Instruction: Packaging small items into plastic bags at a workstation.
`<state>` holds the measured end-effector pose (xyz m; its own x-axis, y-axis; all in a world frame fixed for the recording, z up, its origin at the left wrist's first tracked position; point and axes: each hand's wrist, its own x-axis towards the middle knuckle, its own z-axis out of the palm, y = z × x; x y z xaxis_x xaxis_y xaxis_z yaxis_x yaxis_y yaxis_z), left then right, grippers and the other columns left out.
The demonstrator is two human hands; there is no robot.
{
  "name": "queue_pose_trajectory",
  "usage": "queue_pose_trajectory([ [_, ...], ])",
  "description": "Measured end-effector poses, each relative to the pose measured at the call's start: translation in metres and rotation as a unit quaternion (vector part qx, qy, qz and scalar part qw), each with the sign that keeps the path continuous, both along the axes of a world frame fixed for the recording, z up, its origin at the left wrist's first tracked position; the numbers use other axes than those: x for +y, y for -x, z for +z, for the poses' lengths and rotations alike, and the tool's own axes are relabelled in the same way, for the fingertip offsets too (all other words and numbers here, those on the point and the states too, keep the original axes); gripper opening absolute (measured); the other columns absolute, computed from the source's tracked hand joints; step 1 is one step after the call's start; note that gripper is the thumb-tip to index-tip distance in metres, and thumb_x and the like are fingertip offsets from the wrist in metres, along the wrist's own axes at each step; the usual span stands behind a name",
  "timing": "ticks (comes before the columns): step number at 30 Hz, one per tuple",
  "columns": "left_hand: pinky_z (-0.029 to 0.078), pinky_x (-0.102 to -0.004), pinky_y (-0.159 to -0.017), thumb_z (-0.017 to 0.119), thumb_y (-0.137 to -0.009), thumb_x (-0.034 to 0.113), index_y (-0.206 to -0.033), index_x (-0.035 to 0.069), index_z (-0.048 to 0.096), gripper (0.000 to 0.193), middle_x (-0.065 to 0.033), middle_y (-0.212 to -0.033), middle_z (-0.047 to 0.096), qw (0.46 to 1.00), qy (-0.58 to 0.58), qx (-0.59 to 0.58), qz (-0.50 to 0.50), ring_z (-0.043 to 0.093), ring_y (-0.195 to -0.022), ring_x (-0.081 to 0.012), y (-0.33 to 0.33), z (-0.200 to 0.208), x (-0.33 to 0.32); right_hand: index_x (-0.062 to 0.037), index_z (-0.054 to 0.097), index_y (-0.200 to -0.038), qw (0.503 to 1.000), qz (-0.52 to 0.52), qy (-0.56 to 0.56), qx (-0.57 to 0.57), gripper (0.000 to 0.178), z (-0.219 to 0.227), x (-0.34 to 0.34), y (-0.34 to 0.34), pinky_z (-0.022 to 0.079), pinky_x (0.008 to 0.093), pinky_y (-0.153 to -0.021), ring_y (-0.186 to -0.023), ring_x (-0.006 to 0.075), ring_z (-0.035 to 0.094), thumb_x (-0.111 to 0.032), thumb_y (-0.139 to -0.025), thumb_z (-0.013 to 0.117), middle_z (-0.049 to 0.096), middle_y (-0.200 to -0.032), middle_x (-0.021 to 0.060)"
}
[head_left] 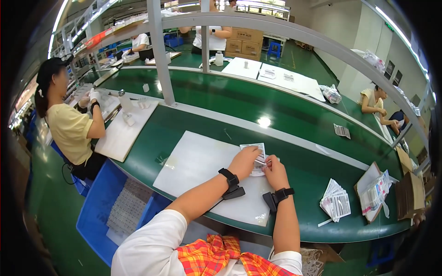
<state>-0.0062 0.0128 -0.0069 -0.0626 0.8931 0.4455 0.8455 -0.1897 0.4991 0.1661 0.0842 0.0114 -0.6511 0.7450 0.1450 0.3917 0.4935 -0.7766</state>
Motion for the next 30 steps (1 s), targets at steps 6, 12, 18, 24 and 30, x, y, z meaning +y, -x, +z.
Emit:
queue_pose_trajectory([
  [6,0.043,-0.0366,-0.1,0.066,-0.08,0.012,-0.121,0.002,0.059,0.042,-0.017,-0.121,0.061,0.983,0.044,-0.157,-0.082,0.056,-0.116,-0.0301,0.014,0.035,-0.004,-0.0042,0.05,-0.105,0.99,0.033,0.003,0.139,0.026,-0.01,0.006,-0.002,0.05,0.0314,-0.073,-0.089,0.0209,0.063,-0.006,-0.083,0.063,0.06,-0.098,0.0106],
  [12,0.049,-0.033,-0.087,0.069,-0.085,0.019,-0.114,0.003,0.063,0.033,-0.0117,-0.106,0.068,0.969,-0.031,-0.22,-0.109,0.062,-0.102,-0.0189,0.018,0.034,-0.01,-0.0062,0.045,-0.116,0.826,0.042,0.393,0.402,0.034,0.015,-0.005,-0.012,0.048,0.0263,-0.077,-0.089,0.0136,0.057,-0.006,-0.087,0.06,0.056,-0.104,0.0048],
  [18,0.05,-0.0287,-0.075,0.065,-0.089,0.016,-0.107,-0.001,0.063,0.025,-0.009,-0.093,0.068,0.92,0.021,-0.391,-0.003,0.062,-0.085,-0.0128,0.001,0.019,-0.001,-0.0039,0.053,-0.109,0.936,-0.011,0.158,0.315,0.019,0.009,-0.014,-0.012,0.045,0.023,-0.064,-0.075,0.0103,0.055,-0.014,-0.093,0.059,0.059,-0.093,0.0038],
  [24,0.048,-0.0256,-0.069,0.063,-0.093,0.014,-0.1,-0.003,0.065,0.019,-0.0053,-0.083,0.067,0.875,0.055,-0.481,0.015,0.06,-0.078,-0.0091,-0.008,0.018,0.0,-0.0025,0.064,-0.077,0.975,-0.114,0.135,0.138,0.031,0.011,-0.017,0.001,0.029,0.0262,-0.043,-0.047,0.0066,0.043,-0.024,-0.099,0.055,0.048,-0.053,-0.0032],
  [30,0.048,-0.0267,-0.07,0.068,-0.09,0.02,-0.096,-0.001,0.069,0.022,-0.0053,-0.088,0.068,0.893,0.007,-0.449,-0.001,0.059,-0.077,-0.0106,0.001,0.015,0.009,0.0002,0.065,-0.095,0.924,-0.133,0.231,0.274,0.023,0.014,-0.011,0.008,0.044,0.0224,-0.051,-0.056,0.0081,0.056,-0.02,-0.099,0.055,0.062,-0.072,0.0017],
])
